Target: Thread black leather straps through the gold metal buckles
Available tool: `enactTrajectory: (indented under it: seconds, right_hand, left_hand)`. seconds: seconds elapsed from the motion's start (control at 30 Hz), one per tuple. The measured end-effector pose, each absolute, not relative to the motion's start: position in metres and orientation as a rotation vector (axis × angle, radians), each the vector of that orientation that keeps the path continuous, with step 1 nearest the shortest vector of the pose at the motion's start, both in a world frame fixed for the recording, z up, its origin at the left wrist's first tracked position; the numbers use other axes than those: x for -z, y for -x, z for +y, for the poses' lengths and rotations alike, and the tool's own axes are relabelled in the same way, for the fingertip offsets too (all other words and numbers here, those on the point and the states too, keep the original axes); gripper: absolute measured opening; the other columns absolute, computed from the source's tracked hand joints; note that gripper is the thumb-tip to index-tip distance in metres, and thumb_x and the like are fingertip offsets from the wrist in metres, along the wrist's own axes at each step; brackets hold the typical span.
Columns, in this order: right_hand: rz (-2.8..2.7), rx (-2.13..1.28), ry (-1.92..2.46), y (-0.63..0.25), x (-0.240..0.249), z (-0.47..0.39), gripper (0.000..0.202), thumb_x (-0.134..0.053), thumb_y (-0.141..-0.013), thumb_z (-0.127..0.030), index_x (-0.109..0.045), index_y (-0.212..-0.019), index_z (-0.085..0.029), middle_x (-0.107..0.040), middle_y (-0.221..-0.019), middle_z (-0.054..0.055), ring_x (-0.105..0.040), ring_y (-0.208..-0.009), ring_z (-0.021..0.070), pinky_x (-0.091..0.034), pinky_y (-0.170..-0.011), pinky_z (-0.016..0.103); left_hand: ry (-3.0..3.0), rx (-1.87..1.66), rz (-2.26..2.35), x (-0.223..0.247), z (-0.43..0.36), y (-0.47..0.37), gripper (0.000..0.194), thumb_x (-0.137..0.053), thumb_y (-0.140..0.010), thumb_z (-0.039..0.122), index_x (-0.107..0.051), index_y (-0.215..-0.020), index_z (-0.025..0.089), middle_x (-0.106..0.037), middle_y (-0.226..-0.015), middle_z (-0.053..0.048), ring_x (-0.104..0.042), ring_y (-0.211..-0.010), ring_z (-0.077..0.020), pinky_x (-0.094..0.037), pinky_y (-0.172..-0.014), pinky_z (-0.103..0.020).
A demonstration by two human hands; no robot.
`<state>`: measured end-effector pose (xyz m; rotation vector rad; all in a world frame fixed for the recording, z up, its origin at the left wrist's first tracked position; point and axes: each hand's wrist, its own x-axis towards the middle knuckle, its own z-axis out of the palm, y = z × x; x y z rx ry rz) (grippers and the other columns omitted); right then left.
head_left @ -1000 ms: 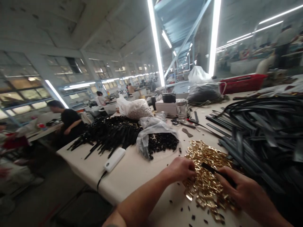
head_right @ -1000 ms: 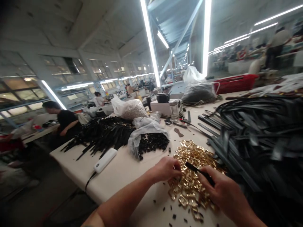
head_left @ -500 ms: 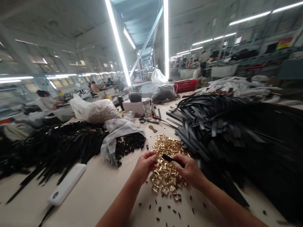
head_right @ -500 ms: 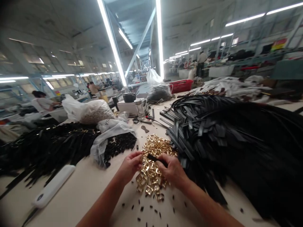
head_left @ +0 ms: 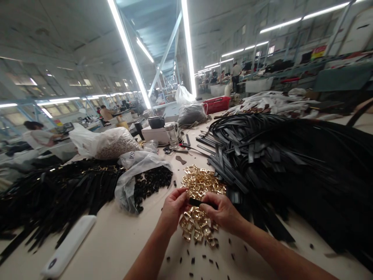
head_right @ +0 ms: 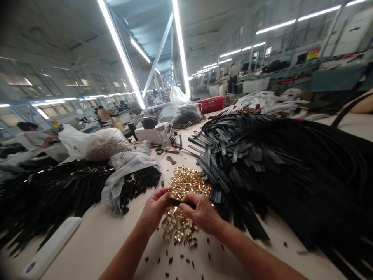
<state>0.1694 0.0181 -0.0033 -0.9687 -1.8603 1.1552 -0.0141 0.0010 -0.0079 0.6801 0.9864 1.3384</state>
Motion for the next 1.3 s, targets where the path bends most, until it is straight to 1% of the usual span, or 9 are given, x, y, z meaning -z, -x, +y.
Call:
enactTrajectory:
  seconds: [0.13,0.3,0.43,0.5,0.63,0.83,1.0,1.2,1.3]
  right_hand:
    - [-1.899,-1.107,0.999,-0.1652,0.0023,0.0133,0.016,-0.054,-0.080,-0.026,-0.056,-0.066,-0.018,-0.051,-0.058,-0.004,-0.045,-0.051,0.0097,-0.034,-0.049,0.021]
    - [-1.882,-1.035,1.051,-0.1647,0.0030,0.0145,0.018,-0.054,-0.080,-0.027,-0.053,-0.064,-0.019,-0.051,-0.057,-0.004,-0.044,-0.053,0.0102,-0.034,-0.050,0.021]
    - [-1.876,-1.028,1.080,-0.1651,0.0043,0.0161,0.018,-0.053,-0.080,-0.029,-0.053,-0.065,-0.019,-0.050,-0.057,-0.004,-0.044,-0.053,0.0104,-0.034,-0.050,0.021]
    - [-1.876,-1.012,1.086,-0.1649,0.0049,0.0164,0.019,-0.053,-0.080,-0.029,-0.053,-0.064,-0.019,-0.050,-0.058,-0.004,-0.045,-0.054,0.0109,-0.035,-0.051,0.021]
    - [-1.874,-1.008,1.101,-0.1645,0.0063,0.0166,0.018,-0.053,-0.080,-0.028,-0.054,-0.064,-0.019,-0.051,-0.058,-0.004,-0.046,-0.055,0.0110,-0.035,-0.051,0.021]
    - [-1.890,-0.963,1.105,-0.1646,0.0048,0.0151,0.018,-0.053,-0.081,-0.028,-0.054,-0.065,-0.018,-0.052,-0.059,-0.003,-0.046,-0.055,0.0113,-0.036,-0.052,0.021]
    - [-1.897,-0.936,1.128,-0.1644,0.0047,0.0148,0.018,-0.054,-0.080,-0.028,-0.055,-0.065,-0.018,-0.053,-0.058,-0.003,-0.047,-0.055,0.0112,-0.036,-0.052,0.021]
    - [-1.905,-0.925,1.156,-0.1650,0.0099,0.0171,0.017,-0.053,-0.081,-0.028,-0.056,-0.067,-0.019,-0.054,-0.059,-0.003,-0.048,-0.055,0.0114,-0.036,-0.054,0.022]
    - [-1.901,-0.914,1.152,-0.1653,0.0091,0.0173,0.018,-0.053,-0.082,-0.028,-0.056,-0.067,-0.019,-0.054,-0.060,-0.003,-0.049,-0.056,0.0116,-0.037,-0.055,0.022]
  left_hand:
    - [-0.648,-1.332,0.937,0.0103,0.0003,0.0104,0.027,-0.080,-0.067,0.030,-0.066,-0.083,0.012,-0.068,-0.073,-0.003,-0.062,-0.063,-0.0106,-0.047,-0.057,-0.018]
    - [-0.541,-1.342,0.985,0.0077,0.0003,0.0104,0.033,-0.085,-0.060,0.028,-0.066,-0.082,0.013,-0.069,-0.077,-0.002,-0.062,-0.062,-0.0084,-0.046,-0.051,-0.013]
    - [-0.500,-1.370,1.019,0.0040,-0.0005,0.0091,0.034,-0.087,-0.057,0.028,-0.067,-0.080,0.012,-0.069,-0.077,-0.002,-0.064,-0.064,-0.0092,-0.049,-0.052,-0.013]
    - [-0.490,-1.372,1.016,0.0036,-0.0007,0.0088,0.036,-0.087,-0.058,0.026,-0.067,-0.084,0.013,-0.070,-0.079,-0.003,-0.066,-0.066,-0.0106,-0.050,-0.054,-0.015]
    - [-0.474,-1.372,0.981,0.0065,0.0000,0.0097,0.044,-0.085,-0.061,0.022,-0.066,-0.101,0.017,-0.072,-0.087,-0.005,-0.067,-0.071,-0.0114,-0.052,-0.060,-0.016]
    - [-0.544,-1.394,0.915,0.0125,0.0016,0.0093,0.025,-0.082,-0.066,0.024,-0.067,-0.082,0.013,-0.072,-0.083,-0.005,-0.067,-0.076,-0.0125,-0.053,-0.072,-0.019]
    - [-0.549,-1.409,0.935,0.0106,0.0011,0.0058,0.027,-0.085,-0.061,0.026,-0.068,-0.076,0.013,-0.071,-0.078,-0.002,-0.066,-0.072,-0.0112,-0.052,-0.071,-0.019]
    - [-0.584,-1.390,0.905,0.0079,-0.0011,0.0046,0.023,-0.081,-0.067,0.028,-0.068,-0.078,0.012,-0.071,-0.082,-0.005,-0.066,-0.078,-0.0141,-0.052,-0.078,-0.024]
    - [-0.576,-1.378,0.929,0.0074,-0.0019,0.0047,0.023,-0.082,-0.065,0.027,-0.068,-0.076,0.012,-0.070,-0.081,-0.005,-0.065,-0.074,-0.0134,-0.051,-0.074,-0.023]
